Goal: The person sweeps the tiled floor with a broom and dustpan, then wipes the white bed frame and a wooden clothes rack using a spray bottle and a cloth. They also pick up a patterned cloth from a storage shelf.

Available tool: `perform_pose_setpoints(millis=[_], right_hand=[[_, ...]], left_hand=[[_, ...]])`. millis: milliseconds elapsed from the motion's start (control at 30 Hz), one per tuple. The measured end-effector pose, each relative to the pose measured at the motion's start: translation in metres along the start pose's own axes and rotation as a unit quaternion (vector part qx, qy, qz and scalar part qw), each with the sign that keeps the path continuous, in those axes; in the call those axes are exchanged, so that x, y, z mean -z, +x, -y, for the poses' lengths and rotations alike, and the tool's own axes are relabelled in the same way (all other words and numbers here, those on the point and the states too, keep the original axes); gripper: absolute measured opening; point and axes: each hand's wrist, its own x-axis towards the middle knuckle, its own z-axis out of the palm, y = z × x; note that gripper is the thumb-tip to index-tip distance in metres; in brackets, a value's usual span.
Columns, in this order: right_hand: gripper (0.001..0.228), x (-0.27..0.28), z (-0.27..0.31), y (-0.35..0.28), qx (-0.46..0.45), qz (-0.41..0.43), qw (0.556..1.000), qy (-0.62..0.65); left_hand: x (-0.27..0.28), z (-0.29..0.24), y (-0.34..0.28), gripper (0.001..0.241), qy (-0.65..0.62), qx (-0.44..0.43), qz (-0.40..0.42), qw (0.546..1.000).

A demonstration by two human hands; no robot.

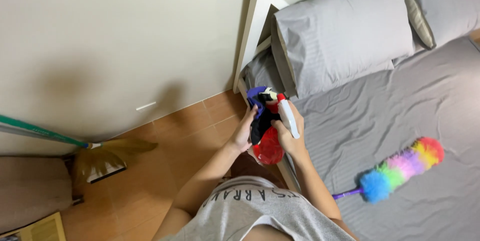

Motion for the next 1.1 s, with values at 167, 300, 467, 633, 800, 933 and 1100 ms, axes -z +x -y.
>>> perform_pose_setpoints(millis=[167, 300, 467, 633, 800, 933, 1100], right_hand=[[0.047, 0.016, -0.033, 0.103, -0.138, -0.011, 0.973, 0.182], [0.039, 0.027, -0.063, 0.179, -0.014, -0.007, 1.0, 0.019], [0.033, 0.024, -0.077, 0.255, 0.002, -0.015, 0.999, -0.049], [0.035, 0.016, -0.092, 0.301, -0.029, -0.034, 0.999, 0.01], [0.028, 0.005, -0.112, 0.324, -0.073, -0.047, 0.996, -0.006], [0.032, 0.002, -0.11, 0.338, -0.093, -0.045, 0.995, -0.003], [0.035, 0.002, -0.107, 0.342, -0.057, -0.064, 0.996, -0.004]], left_hand=[[0.028, -0.038, 0.093, 0.071, -0.105, -0.053, 0.012, 0.993], [0.044, -0.079, 0.149, 0.073, -0.022, -0.19, -0.138, 0.972], [0.055, -0.113, 0.214, 0.078, 0.158, -0.309, -0.218, 0.912], [0.05, -0.131, 0.264, 0.073, 0.322, -0.356, -0.241, 0.844], [0.062, -0.13, 0.296, 0.07, 0.336, -0.358, -0.251, 0.834], [0.069, -0.13, 0.315, 0.072, 0.355, -0.333, -0.271, 0.83], [0.076, -0.121, 0.316, 0.069, 0.394, -0.316, -0.269, 0.82]])
